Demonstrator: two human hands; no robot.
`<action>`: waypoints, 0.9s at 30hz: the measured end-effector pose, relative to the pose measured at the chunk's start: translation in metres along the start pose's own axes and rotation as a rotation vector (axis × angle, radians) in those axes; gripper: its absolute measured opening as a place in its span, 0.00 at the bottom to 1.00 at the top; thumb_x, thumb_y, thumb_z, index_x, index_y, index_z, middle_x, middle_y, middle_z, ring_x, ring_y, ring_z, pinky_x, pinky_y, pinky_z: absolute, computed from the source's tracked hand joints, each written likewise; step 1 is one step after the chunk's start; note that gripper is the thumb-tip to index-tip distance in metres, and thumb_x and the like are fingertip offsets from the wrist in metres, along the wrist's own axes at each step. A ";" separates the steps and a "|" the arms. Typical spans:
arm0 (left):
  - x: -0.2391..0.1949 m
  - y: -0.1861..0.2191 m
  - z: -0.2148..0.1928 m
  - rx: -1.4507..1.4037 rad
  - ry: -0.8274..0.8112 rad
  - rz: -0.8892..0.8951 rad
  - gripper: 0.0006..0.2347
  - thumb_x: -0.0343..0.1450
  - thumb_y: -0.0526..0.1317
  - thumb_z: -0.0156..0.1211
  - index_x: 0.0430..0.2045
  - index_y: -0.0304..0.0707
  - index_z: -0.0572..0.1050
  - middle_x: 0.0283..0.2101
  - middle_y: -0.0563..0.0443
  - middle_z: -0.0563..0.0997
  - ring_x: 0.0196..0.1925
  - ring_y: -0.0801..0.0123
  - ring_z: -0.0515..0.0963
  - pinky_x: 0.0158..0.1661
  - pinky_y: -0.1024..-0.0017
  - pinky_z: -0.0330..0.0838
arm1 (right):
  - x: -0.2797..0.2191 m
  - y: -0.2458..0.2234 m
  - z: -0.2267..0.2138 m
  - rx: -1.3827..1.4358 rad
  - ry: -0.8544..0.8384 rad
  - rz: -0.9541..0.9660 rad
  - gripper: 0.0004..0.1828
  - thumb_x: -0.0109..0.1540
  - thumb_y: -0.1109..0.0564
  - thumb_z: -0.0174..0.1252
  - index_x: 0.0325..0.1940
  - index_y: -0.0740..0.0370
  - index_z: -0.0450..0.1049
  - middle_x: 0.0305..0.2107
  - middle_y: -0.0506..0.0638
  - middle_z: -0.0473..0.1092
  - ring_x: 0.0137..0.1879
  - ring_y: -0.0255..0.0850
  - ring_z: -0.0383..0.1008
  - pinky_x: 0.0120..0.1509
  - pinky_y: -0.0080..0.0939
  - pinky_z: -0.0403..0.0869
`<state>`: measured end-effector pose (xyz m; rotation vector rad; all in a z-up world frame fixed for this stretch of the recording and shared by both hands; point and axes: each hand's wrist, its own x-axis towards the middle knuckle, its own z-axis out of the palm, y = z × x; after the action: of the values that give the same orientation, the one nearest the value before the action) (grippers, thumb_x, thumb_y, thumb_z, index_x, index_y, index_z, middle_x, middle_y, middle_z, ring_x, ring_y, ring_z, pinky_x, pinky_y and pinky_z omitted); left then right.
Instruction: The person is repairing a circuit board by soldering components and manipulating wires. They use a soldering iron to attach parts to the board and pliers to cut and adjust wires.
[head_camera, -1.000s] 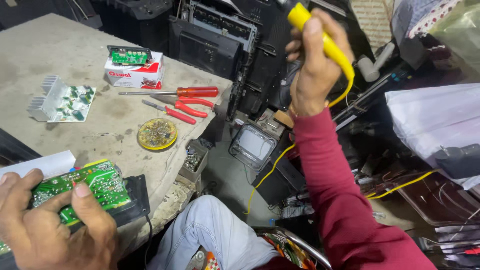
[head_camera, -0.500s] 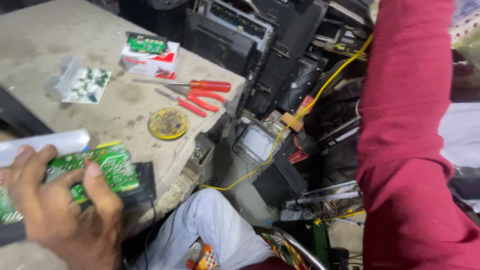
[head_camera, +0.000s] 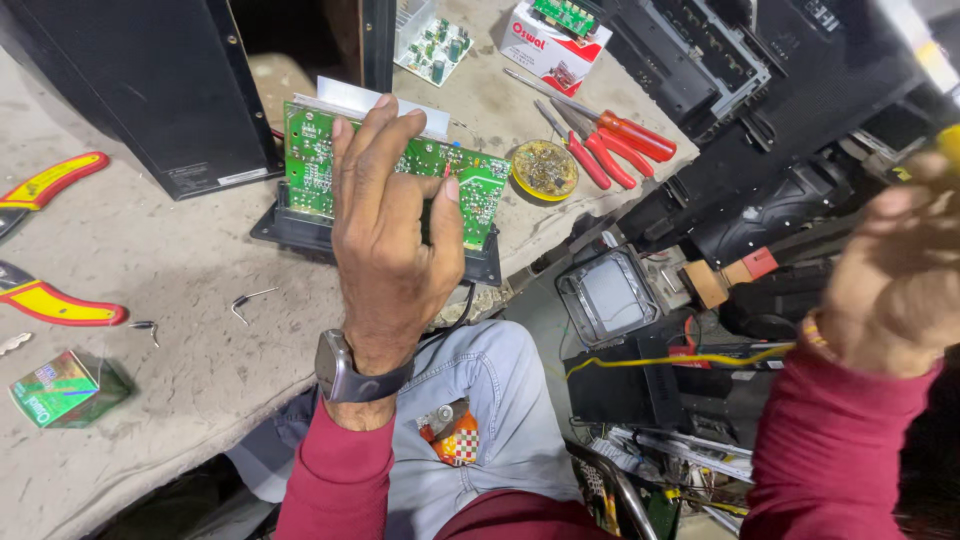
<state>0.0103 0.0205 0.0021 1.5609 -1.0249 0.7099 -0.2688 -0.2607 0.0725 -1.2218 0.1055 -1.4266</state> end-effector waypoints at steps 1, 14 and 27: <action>0.001 0.000 0.001 0.004 0.001 -0.001 0.04 0.74 0.28 0.63 0.30 0.29 0.75 0.62 0.37 0.74 0.73 0.45 0.70 0.76 0.44 0.56 | -0.017 0.004 0.007 0.014 -0.034 0.013 0.18 0.71 0.58 0.63 0.60 0.72 0.70 0.42 0.63 0.75 0.37 0.43 0.78 0.40 0.36 0.77; 0.002 -0.004 0.005 0.033 0.003 -0.007 0.05 0.70 0.29 0.64 0.27 0.33 0.72 0.60 0.40 0.75 0.72 0.50 0.70 0.75 0.44 0.54 | -0.115 0.063 0.066 -0.154 -0.300 0.061 0.19 0.66 0.58 0.66 0.54 0.73 0.72 0.36 0.66 0.76 0.31 0.45 0.78 0.37 0.38 0.79; 0.003 -0.002 0.005 0.005 -0.023 -0.075 0.03 0.68 0.29 0.62 0.27 0.33 0.73 0.60 0.42 0.74 0.72 0.51 0.68 0.76 0.44 0.51 | -0.118 0.070 0.077 -0.210 -0.293 0.145 0.20 0.66 0.56 0.66 0.56 0.73 0.73 0.36 0.66 0.76 0.32 0.45 0.78 0.35 0.37 0.77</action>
<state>0.0131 0.0147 0.0028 1.6063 -0.9763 0.6445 -0.1965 -0.1475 -0.0096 -1.5512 0.1416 -1.1191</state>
